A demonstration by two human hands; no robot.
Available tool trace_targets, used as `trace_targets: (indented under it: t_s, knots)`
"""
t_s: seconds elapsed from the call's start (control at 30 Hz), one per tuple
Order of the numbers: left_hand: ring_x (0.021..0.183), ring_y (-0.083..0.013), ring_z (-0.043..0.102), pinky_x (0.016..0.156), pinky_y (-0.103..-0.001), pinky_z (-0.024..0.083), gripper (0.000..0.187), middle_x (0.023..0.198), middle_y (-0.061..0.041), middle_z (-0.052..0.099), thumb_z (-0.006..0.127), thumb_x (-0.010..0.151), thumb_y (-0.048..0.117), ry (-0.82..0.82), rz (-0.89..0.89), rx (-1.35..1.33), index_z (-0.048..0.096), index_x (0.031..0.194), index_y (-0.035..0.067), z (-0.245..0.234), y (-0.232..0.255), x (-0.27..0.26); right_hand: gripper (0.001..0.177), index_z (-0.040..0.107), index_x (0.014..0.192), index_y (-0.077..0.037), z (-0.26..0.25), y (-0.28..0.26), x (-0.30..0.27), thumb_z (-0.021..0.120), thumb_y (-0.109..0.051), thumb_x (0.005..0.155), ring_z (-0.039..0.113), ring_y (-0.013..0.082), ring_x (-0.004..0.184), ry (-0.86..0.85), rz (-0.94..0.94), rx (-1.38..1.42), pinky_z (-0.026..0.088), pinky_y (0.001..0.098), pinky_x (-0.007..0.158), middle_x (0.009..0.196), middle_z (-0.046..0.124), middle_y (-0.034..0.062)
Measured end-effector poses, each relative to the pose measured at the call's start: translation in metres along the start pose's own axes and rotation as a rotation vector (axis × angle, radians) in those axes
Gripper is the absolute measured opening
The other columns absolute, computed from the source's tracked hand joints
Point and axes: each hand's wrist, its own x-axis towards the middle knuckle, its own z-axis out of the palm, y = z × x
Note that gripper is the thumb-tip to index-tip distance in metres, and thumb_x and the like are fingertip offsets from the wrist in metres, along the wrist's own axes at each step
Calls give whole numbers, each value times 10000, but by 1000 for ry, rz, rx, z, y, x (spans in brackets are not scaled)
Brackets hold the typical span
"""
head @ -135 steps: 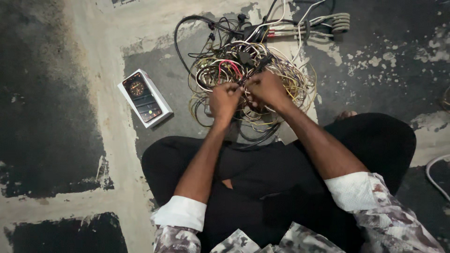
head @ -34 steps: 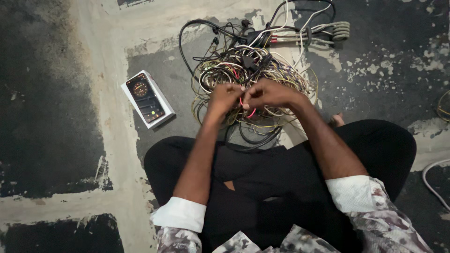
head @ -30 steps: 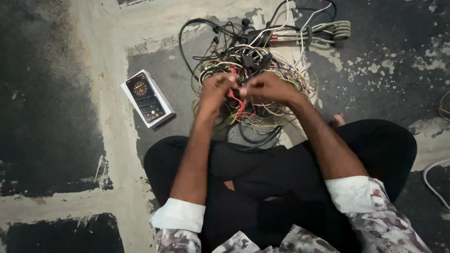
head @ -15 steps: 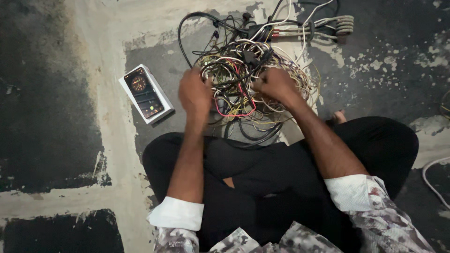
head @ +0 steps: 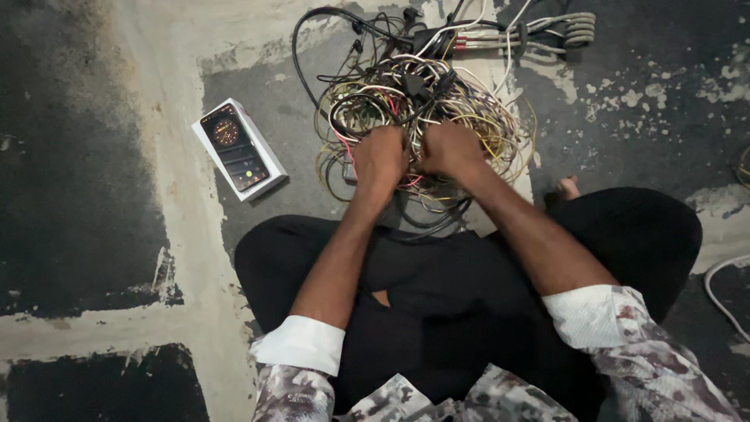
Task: The person sits on the floor and untangles a large pile of mixed electrical wires and cables. They separate individual wires by hand, pulling them from the tangle and laying them aside on the floor.
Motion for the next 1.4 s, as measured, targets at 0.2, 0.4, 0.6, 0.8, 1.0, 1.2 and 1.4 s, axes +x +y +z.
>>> trace_targets:
  t_s: [0.2, 0.4, 0.6, 0.8, 1.0, 1.2, 1.4]
  knots:
    - [865, -385, 714, 747, -491, 555, 105, 916, -161, 729, 715, 766, 99, 179, 120, -111, 786, 821, 154, 4, -4, -10, 317, 764, 802, -77, 17, 6, 2, 859, -347, 666, 710, 403, 770, 99, -73, -58, 559, 514, 690, 791, 719, 202]
    - [918, -368, 675, 773, -486, 534, 160, 929, -156, 682, 749, 792, 95, 199, 184, -128, 783, 937, 153, 2, -6, -16, 250, 782, 817, -98, 22, 23, 14, 824, -315, 700, 728, 308, 700, -3, 10, 168, 563, 446, 655, 769, 750, 138]
    - [924, -326, 658, 775, -438, 527, 196, 961, -122, 633, 802, 733, 99, 148, 357, -264, 726, 914, 103, -9, -7, -25, 139, 786, 829, -138, 30, 43, 16, 782, -264, 769, 691, 201, 641, -37, -70, 475, 539, 374, 642, 732, 752, 71]
    - [901, -346, 652, 752, -457, 511, 180, 957, -125, 641, 833, 737, 94, 172, 334, -183, 727, 882, 82, -7, -6, -24, 309, 740, 935, -97, 41, 47, 26, 872, -305, 747, 681, 274, 734, 62, -172, 309, 525, 409, 671, 812, 720, 102]
    - [835, -289, 722, 766, -392, 560, 168, 941, -124, 738, 833, 775, 98, 405, 298, -489, 724, 893, 47, 17, -27, -10, 456, 627, 1180, -83, 21, 32, 4, 807, -170, 769, 706, 299, 813, 106, -155, 281, 527, 426, 694, 856, 731, 115]
    - [724, -202, 712, 684, -332, 545, 170, 820, -99, 739, 841, 821, 130, 348, 158, -564, 714, 885, 35, 14, -34, 0, 324, 723, 1141, -142, -3, 8, -9, 750, -139, 817, 726, 220, 771, 114, -205, 506, 554, 372, 685, 877, 738, 72]
    - [702, -147, 673, 656, -308, 516, 161, 811, -71, 742, 829, 830, 114, 286, 129, -673, 702, 895, 38, 9, -32, -1, 189, 757, 956, -79, 4, 15, 3, 804, -203, 822, 692, 169, 700, 126, -273, 612, 531, 346, 643, 811, 746, 76]
